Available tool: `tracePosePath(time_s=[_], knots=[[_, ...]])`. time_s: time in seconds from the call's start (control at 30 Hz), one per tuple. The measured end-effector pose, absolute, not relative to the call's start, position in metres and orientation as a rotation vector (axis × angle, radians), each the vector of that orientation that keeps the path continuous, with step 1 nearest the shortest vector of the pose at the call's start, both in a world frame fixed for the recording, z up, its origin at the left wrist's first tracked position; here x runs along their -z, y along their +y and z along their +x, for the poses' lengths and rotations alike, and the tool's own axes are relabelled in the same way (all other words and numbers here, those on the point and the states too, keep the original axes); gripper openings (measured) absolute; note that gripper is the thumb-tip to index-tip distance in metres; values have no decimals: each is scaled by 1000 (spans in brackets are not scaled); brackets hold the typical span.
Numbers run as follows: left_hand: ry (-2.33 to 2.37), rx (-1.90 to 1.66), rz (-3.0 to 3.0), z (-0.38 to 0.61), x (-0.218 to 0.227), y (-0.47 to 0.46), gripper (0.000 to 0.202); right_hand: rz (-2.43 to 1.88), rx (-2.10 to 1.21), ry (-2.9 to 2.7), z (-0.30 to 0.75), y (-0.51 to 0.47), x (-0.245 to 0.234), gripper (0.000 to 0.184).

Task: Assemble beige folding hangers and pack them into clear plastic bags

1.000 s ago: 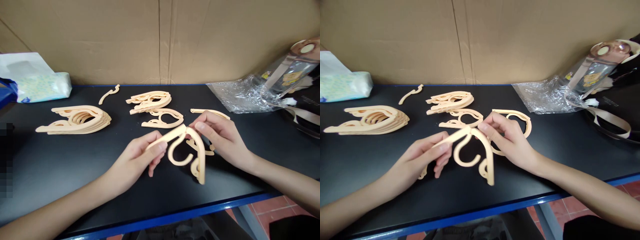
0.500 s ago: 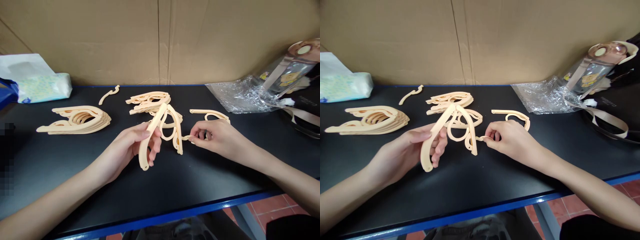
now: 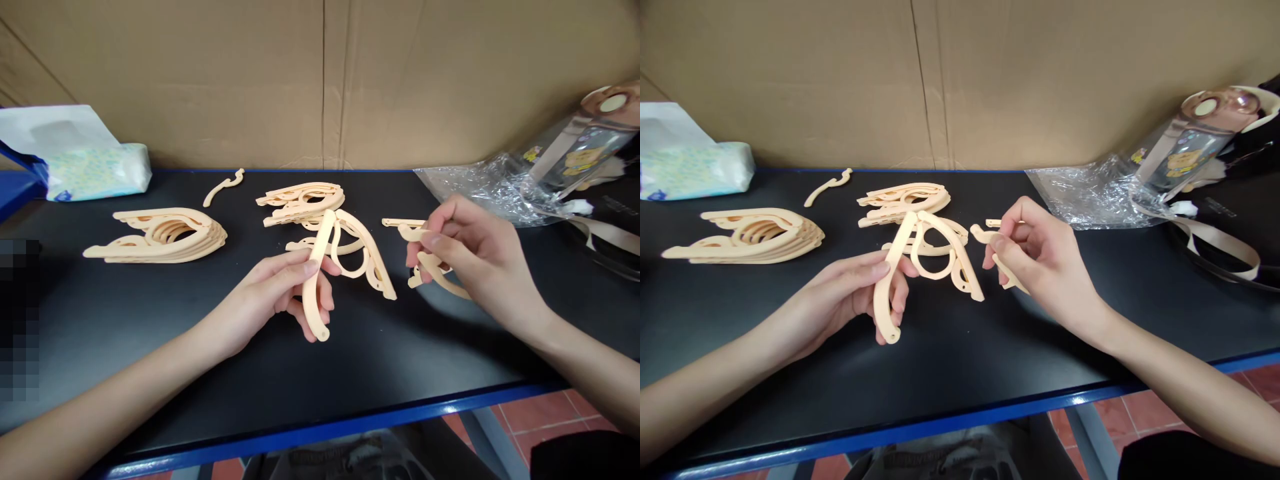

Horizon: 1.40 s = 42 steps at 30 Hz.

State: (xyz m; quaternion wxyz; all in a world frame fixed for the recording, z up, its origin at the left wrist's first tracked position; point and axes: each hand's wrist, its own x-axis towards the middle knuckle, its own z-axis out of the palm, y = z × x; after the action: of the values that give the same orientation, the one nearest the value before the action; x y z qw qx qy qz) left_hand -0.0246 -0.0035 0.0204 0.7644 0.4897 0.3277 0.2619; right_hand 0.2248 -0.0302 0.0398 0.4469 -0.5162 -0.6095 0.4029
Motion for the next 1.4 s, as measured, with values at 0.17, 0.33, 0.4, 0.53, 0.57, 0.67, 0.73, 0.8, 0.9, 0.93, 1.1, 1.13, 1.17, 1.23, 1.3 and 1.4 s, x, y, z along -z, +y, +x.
tracePosePath(time_s=[0.17,0.33,0.4,0.53,0.57,0.67,0.73,0.8,0.9,0.93,1.1,1.13,1.17,1.23,1.3,1.4], knots=[[728,-554,1044,-21,-16,-6,18,-1179,-1529,-1471,216,-35,-39,26],[722,-527,1145,-22,-14,-5,20,-1203,-1804,-1425,205,-42,-28,27],[737,-506,1175,-23,-14,-4,22,-1232,-1785,-1485,203,-44,-25,25],[795,-469,1293,-22,-14,-3,24,-1295,-1694,-1632,205,-46,-21,16],[817,-461,1328,-22,-13,-4,24,-1310,-1679,-1651,206,-46,-20,15],[853,-433,1355,-24,-13,-4,28,-1355,-1634,-1688,207,-44,-20,10],[830,-427,1320,-25,-12,-5,29,-1365,-1590,-1707,207,-43,-21,10],[795,-448,1273,-25,-11,-4,28,-1351,-1548,-1697,208,-41,-22,11],[792,-502,1191,-24,-12,-4,24,-1302,-1566,-1617,208,-40,-23,13],[799,-527,1168,-24,-13,-4,21,-1283,-1584,-1590,208,-40,-23,14],[819,-644,1079,-22,-15,-4,8,-1246,-1600,-1571,208,-41,-21,14],[823,-651,1062,-22,-15,-4,7,-1244,-1600,-1579,208,-41,-20,13],[825,-654,1047,-22,-15,-4,7,-1243,-1604,-1584,208,-41,-19,12],[821,-656,1022,-22,-14,-4,6,-1238,-1609,-1589,207,-41,-17,12],[810,-655,1008,-21,-12,-4,6,-1233,-1604,-1585,207,-41,-16,12],[804,-645,1000,-21,-10,-5,7,-1220,-1579,-1573,206,-39,-18,13]])
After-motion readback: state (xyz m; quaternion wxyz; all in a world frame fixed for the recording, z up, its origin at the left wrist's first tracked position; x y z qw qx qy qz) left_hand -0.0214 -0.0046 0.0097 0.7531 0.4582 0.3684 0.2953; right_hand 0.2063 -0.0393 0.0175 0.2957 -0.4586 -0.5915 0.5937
